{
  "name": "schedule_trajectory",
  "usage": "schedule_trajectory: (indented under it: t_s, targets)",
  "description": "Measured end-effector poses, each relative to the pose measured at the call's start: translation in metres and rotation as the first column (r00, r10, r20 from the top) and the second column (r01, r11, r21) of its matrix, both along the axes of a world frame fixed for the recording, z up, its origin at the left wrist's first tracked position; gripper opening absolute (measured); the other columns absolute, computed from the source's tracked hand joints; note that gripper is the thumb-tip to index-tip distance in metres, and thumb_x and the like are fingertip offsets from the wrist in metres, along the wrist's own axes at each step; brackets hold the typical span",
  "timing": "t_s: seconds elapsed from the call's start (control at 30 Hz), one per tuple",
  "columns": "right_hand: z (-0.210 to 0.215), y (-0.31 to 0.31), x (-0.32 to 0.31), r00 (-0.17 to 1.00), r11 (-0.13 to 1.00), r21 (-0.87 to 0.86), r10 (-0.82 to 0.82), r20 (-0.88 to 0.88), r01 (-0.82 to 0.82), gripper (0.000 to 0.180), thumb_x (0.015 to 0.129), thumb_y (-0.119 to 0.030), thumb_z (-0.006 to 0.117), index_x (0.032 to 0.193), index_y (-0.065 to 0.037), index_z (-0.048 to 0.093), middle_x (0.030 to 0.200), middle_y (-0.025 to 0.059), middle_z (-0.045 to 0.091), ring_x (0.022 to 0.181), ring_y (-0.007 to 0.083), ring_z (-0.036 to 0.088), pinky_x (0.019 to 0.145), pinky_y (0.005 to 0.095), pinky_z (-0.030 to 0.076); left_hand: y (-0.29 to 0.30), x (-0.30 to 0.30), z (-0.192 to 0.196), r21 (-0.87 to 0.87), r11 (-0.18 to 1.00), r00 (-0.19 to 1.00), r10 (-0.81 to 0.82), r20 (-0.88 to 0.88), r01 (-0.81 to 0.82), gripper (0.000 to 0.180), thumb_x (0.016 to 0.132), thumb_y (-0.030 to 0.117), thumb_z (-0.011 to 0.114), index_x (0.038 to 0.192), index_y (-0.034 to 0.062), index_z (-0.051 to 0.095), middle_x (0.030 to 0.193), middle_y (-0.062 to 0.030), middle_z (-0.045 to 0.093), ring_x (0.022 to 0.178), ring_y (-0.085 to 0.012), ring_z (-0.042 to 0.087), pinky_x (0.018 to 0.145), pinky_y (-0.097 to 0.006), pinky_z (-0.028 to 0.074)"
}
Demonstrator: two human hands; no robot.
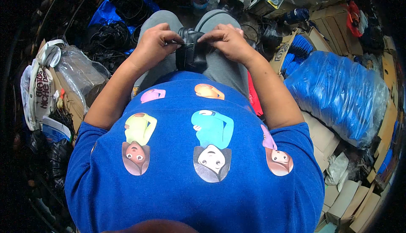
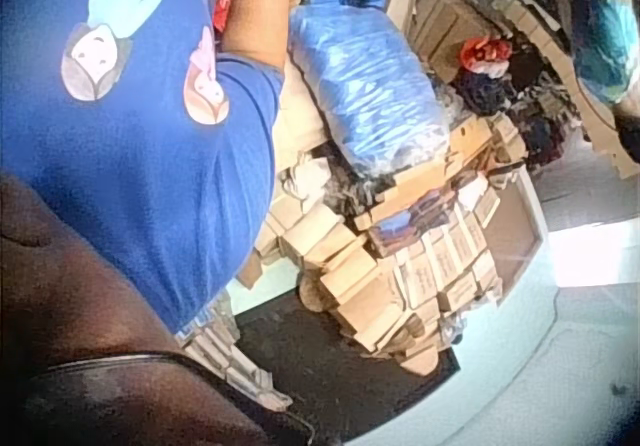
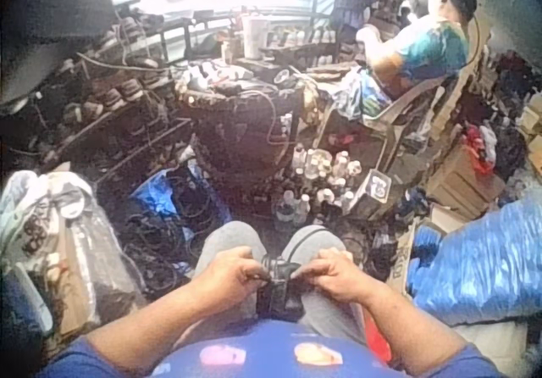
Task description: Inspecting and cleaning individual black shoe upper components by checking and trimming threads.
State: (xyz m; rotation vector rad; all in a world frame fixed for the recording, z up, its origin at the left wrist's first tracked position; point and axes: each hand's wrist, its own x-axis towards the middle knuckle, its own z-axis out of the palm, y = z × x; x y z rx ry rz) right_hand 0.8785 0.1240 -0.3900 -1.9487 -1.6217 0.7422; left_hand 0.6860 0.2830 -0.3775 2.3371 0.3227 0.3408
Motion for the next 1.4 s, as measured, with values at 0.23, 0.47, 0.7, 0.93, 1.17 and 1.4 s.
schedule_trajectory:
  t_s: [0.23, 0.47, 0.7, 0.93, 1.17, 1.4]
  targets:
    - [-0.001, 0.0, 0.002, 1.0, 1.0, -0.008, 0.003, -0.015, -0.004, 0.025, 0.075, -0.008, 0.062, 0.096, -0.019, 0.07, 0.084, -0.0013, 0.058, 0.091, 0.0172, 0.051, 0.088, 0.0307, 0.036, 0.001, 0.003, 0.002, 0.037, 0.999, 1.0, -0.015, -0.005, 0.015, 0.019, 0.066, 0.002, 0.071, 0.084, 0.0071, 0.069, 0.075, -0.0101, 0.053, 0.07, -0.0258, 0.057, 0.062, -0.034, 0.046]
    - [0.003, 0.001, 0.002, 1.0, 0.999, -0.034, 0.004, -0.019, -0.005, 0.026, 0.074, -0.01, 0.063, 0.098, -0.019, 0.07, 0.083, -0.0011, 0.058, 0.091, 0.0169, 0.051, 0.088, 0.0306, 0.036, -0.004, 0.005, 0.004, 0.041, 0.997, 0.997, -0.057, -0.044, 0.059, 0.019, 0.067, 0.003, 0.071, 0.085, 0.0085, 0.07, 0.075, -0.0094, 0.054, 0.073, -0.0263, 0.057, 0.065, -0.035, 0.046]
    - [0.0, -0.001, 0.001, 0.996, 1.0, -0.014, -0.018, -0.086, 0.017, 0.025, 0.076, -0.018, 0.064, 0.098, -0.026, 0.071, 0.082, -0.003, 0.059, 0.093, 0.017, 0.05, 0.089, 0.0318, 0.032, 0.012, -0.006, -0.015, -0.02, 0.996, 0.996, -0.084, 0.002, 0.084, 0.023, 0.07, 0.005, 0.069, 0.09, 0.0145, 0.072, 0.073, -0.005, 0.053, 0.078, -0.0212, 0.054, 0.068, -0.032, 0.044]
    - [0.001, 0.012, 0.002, 0.979, 1.0, -0.027, -0.004, -0.204, -0.002, 0.028, 0.075, -0.013, 0.066, 0.102, -0.017, 0.07, 0.089, 0.001, 0.065, 0.09, 0.0163, 0.055, 0.086, 0.0293, 0.039, 0.014, 0.007, -0.034, -0.243, 0.969, 0.999, -0.034, -0.01, 0.03, 0.021, 0.072, 0.003, 0.069, 0.091, 0.0102, 0.07, 0.076, -0.005, 0.058, 0.075, -0.0175, 0.056, 0.068, -0.029, 0.045]
    - [-0.007, 0.019, 0.0, 0.709, 0.97, -0.195, -0.239, -0.664, 0.145, 0.027, 0.075, -0.005, 0.069, 0.101, 0.0, 0.066, 0.095, 0.0057, 0.066, 0.085, 0.0107, 0.061, 0.08, 0.0243, 0.048, 0.007, 0.015, -0.039, -0.147, 0.989, 0.999, 0.033, 0.03, -0.028, 0.021, 0.069, 0.004, 0.072, 0.089, 0.007, 0.067, 0.08, -0.007, 0.063, 0.073, -0.0183, 0.059, 0.068, -0.03, 0.047]
    - [-0.005, 0.032, 0.0, 0.718, 0.96, -0.214, -0.278, -0.638, 0.181, 0.024, 0.073, -0.007, 0.072, 0.096, -0.001, 0.067, 0.09, 0.0051, 0.067, 0.082, 0.011, 0.061, 0.078, 0.0246, 0.048, 0.008, 0.025, -0.044, -0.161, 0.984, 0.996, 0.086, 0.021, -0.082, 0.021, 0.066, 0.017, 0.074, 0.085, 0.0112, 0.067, 0.075, -0.0031, 0.063, 0.078, -0.0223, 0.058, 0.076, -0.037, 0.041]
